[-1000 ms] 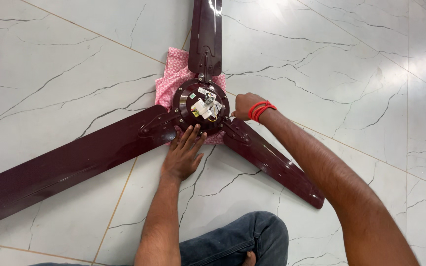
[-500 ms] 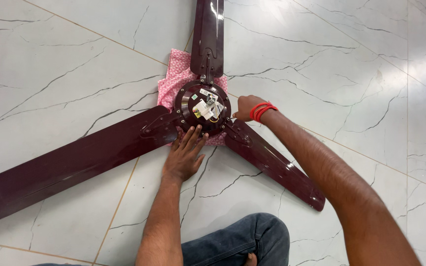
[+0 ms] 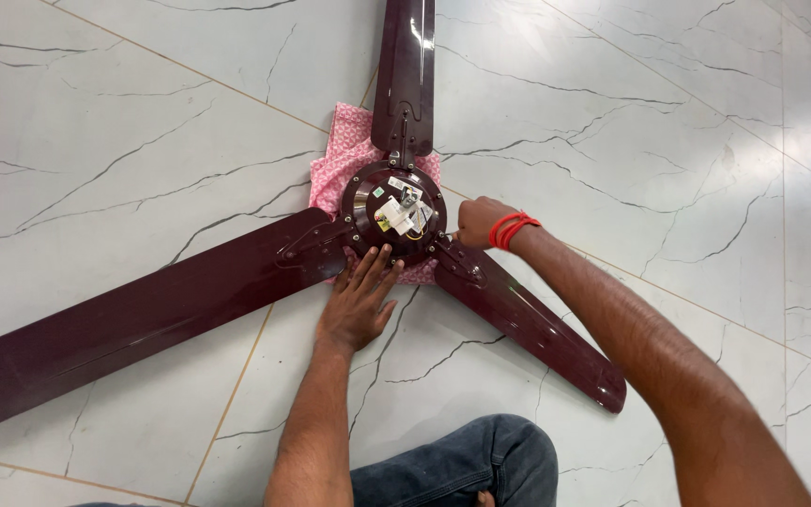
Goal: The person sits on the floor and uses a screwdriver to tighten screws on the central hub of a ceiling fan. The fan is placed on a pink cloth, and the person repeatedly adjusts the fan's position while securing the blades to the motor housing.
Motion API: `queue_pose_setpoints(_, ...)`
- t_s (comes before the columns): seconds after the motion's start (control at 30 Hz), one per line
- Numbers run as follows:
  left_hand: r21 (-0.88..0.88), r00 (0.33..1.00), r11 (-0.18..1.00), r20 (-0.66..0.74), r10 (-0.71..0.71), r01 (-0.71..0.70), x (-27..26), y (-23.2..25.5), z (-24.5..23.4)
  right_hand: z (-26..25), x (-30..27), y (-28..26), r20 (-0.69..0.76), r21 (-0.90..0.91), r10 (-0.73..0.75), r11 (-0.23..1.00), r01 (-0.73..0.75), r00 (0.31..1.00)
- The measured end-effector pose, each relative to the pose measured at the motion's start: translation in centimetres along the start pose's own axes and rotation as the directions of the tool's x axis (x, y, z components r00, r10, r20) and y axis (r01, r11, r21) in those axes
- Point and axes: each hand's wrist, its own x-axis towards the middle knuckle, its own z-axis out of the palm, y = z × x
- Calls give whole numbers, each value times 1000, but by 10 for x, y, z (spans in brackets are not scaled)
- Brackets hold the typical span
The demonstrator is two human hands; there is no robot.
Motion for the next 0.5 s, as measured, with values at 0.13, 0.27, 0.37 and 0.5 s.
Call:
queue_pose_setpoints(0.13,-23,1000,1000,3,-6,6,4,0,1,-16,2,-1,168,210,108,967,-143,980)
queue_pose_setpoints(0.27,-20,1000,1000,-6,-2,2,2,-2,4,-4,-6,-3,-96,-201,-202,963,180,975)
queue_pose_setpoints(0.37,-32,1000,1000,-29,-1,0,3,-2,5,-4,-11,0,-125,-440,-338,862,253,933)
queue_pose_setpoints(0.5,2,1000,1000,-4,0,0,1,-3,6,-4,-15,-6,-86,-427,-244,885,185,966)
